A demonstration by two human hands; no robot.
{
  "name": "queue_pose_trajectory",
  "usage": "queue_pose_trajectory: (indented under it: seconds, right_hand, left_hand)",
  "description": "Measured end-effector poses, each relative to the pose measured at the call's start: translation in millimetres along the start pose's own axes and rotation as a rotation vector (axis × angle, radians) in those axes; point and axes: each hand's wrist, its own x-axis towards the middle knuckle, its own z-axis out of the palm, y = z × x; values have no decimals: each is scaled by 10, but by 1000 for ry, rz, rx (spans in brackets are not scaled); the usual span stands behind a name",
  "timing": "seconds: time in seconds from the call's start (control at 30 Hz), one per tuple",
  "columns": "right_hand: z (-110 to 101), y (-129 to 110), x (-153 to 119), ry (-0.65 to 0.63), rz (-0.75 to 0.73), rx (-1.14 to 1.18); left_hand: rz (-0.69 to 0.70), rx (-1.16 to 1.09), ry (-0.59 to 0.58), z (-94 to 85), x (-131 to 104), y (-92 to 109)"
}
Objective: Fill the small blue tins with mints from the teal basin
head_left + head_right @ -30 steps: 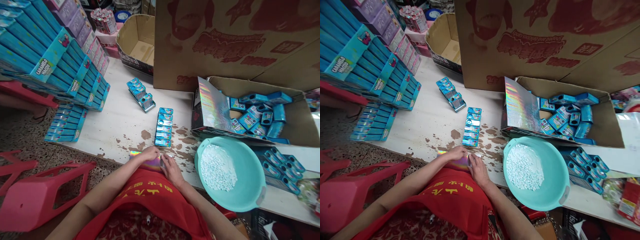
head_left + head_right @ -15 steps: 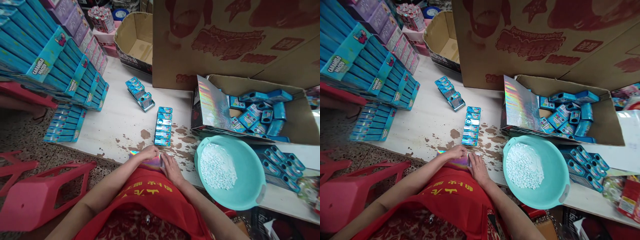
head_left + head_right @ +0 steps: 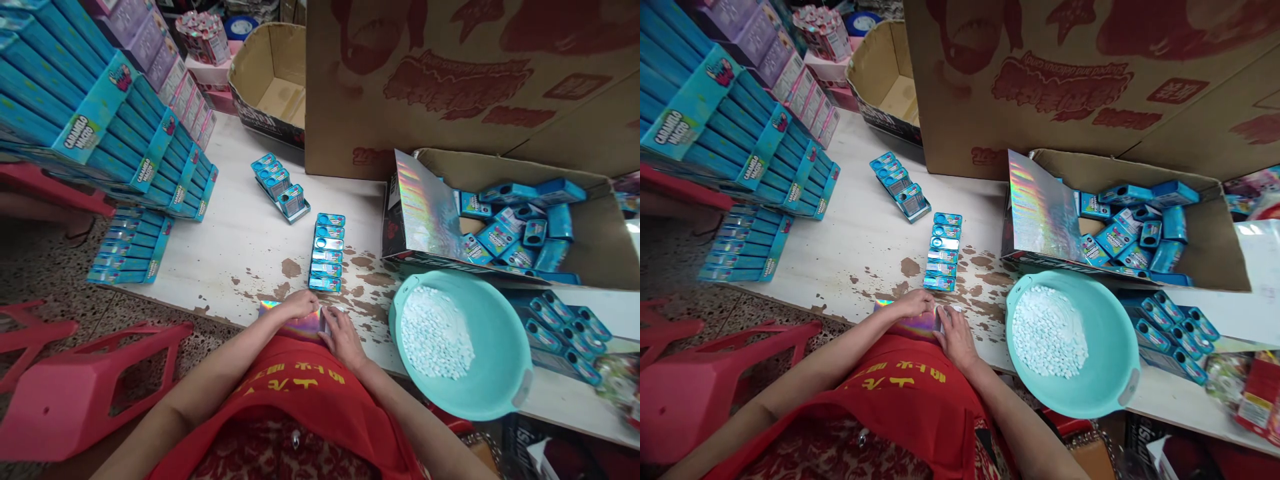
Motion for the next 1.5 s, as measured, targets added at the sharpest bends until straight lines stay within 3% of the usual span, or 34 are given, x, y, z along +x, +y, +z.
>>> queue_pose_trajectory:
  seconds: [0.23, 0.5, 0.77, 1.1, 1.37, 1.5]
  right_hand:
    - [-59, -10, -24, 5, 1, 34]
    - [38, -3, 18, 10, 26, 35]
    - [-51, -28, -4, 16, 40, 52]
    - [41, -17, 19, 8, 22, 9]
    - [-106, -71, 26, 45, 13, 27]
    - [-331, -141, 4, 30, -12, 33]
  left_hand:
    - [-2, 23, -14, -6, 5, -3]
    - [-8, 29, -12, -10, -11, 15]
    - [-16, 26, -4, -36, -42, 54]
    - [-47, 26, -5, -46, -78, 80]
    - [-39, 65, 3, -59, -73, 93]
    - [-40, 104, 46, -7, -20, 72]
